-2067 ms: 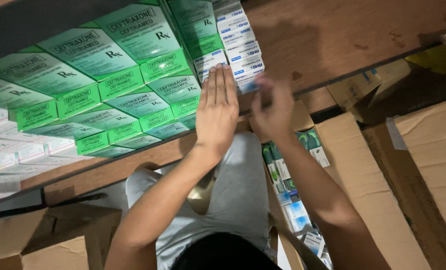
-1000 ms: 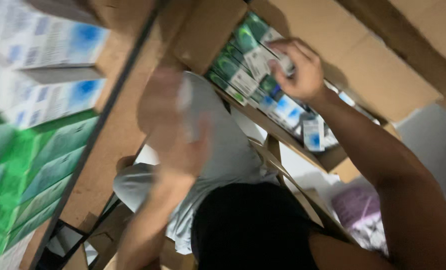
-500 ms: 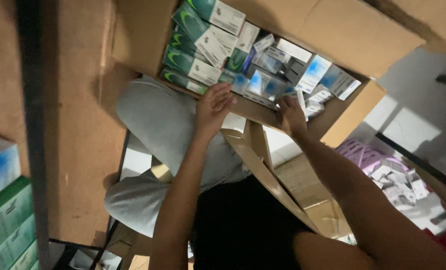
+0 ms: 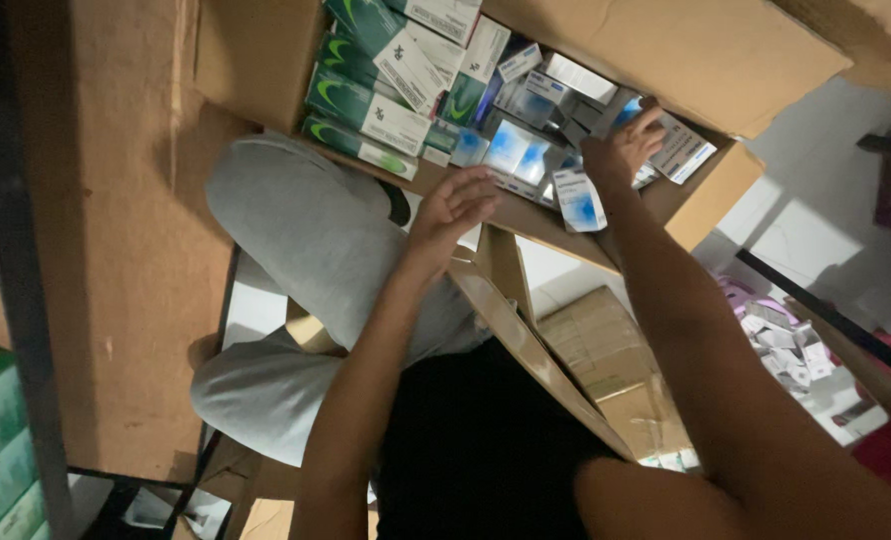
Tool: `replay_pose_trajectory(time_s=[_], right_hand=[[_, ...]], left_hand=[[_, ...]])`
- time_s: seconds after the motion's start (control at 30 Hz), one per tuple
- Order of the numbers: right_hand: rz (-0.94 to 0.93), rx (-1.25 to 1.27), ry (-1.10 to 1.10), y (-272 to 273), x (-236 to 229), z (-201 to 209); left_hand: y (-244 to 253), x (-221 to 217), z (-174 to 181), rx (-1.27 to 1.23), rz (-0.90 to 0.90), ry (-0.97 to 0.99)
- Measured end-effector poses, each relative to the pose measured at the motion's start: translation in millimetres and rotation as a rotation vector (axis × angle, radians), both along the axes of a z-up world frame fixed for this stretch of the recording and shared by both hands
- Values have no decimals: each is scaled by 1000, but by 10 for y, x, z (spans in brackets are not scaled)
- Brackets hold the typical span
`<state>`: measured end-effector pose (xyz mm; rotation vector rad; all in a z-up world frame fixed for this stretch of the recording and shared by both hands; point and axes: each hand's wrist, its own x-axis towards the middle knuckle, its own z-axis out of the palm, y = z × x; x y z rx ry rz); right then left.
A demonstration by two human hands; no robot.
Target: The person sits on the floor and repeatedly picks up small white and blue medicine boxes from a cardboard box. They place the boxes onto a wooden shelf next to rows of green medicine boxes, stacking them in neat columns.
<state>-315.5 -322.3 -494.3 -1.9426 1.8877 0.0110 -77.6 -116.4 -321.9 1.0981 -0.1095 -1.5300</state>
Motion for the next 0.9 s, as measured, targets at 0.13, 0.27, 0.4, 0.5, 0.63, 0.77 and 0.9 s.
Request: replay_pose_trajectory(time_s=[0.13,0.27,0.4,0.5,0.63,0.77,0.9], right_hand=[[16,41,8,22,-128,-221],[-138,25,-67,123,-120,-204],[-198,51,13,11,104,82],[-368,294,-130,186,247,518],[303,220,-481,435,454,1300],[1221,98,-336,391,637,2029],[1167,363,-546,268,793,2319]], left_hand=[[-13,-1,-103,-100,43,-51],[31,-12,-79,-49,-49,-121],[-7,-13,-86,-34,10,-124],[5,-4,-109,15,37,-106],[-45,60,-109,156,181,-18],[-27,69,-3,-13,87,-13],[-49,33,21,324,-177,-370]])
